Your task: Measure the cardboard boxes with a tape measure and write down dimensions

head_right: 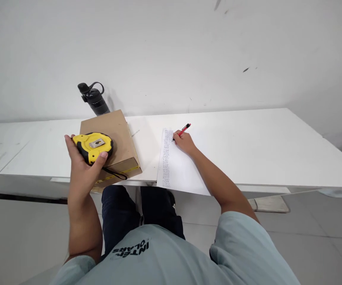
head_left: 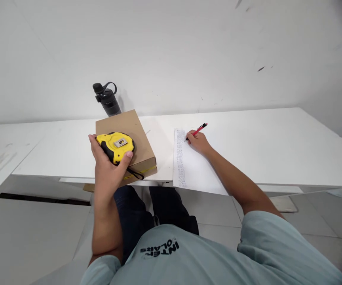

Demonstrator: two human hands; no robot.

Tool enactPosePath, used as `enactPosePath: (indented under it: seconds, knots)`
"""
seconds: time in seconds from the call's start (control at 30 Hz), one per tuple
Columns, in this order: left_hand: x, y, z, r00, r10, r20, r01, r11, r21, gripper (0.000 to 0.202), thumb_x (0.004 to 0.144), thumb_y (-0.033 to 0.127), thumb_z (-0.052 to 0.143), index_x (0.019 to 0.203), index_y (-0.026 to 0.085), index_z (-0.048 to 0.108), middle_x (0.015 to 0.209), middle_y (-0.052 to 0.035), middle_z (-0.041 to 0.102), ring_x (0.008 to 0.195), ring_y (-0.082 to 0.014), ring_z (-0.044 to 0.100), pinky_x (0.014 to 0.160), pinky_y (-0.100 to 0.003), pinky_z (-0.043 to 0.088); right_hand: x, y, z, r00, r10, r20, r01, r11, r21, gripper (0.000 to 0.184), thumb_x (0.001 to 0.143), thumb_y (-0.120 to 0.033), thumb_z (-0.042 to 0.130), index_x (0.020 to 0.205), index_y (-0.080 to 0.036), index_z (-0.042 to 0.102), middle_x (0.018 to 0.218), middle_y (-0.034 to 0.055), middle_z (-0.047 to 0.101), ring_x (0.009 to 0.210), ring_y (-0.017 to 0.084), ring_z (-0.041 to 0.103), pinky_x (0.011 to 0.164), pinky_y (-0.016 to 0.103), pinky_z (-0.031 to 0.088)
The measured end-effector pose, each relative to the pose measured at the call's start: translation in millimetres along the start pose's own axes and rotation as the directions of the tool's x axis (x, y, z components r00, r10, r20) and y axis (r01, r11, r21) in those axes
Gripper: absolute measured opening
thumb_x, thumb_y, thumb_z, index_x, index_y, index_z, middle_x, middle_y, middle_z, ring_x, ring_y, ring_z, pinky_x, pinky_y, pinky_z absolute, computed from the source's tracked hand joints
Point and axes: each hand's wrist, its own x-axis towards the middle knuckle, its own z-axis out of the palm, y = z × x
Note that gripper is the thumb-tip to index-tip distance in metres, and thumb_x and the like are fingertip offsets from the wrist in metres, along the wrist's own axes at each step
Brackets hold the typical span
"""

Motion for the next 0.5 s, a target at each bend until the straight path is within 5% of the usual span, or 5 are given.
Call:
enactPosePath:
  seconds: [0.5]
  knots:
    - [-0.6,1.2,0.6,1.000,-0.009,0.000,0.009,1.000,0.001,0.121,0.087,0.046,0.084,0.176,0.032,0.003,0.184,-0.0091,0.008,0.171,-0.0288,0.006,0.139,-0.048,0.008,-0.7,-0.9,-0.7,1.000,0.005,-0.021,-0.006,1.000,-0.027,0.040,0.091,-0.054,0.057,0.065,-0.024,0.056,0.067,0.0022,0.062,0.066,0.018,0.052,0.069,0.035,0.042]
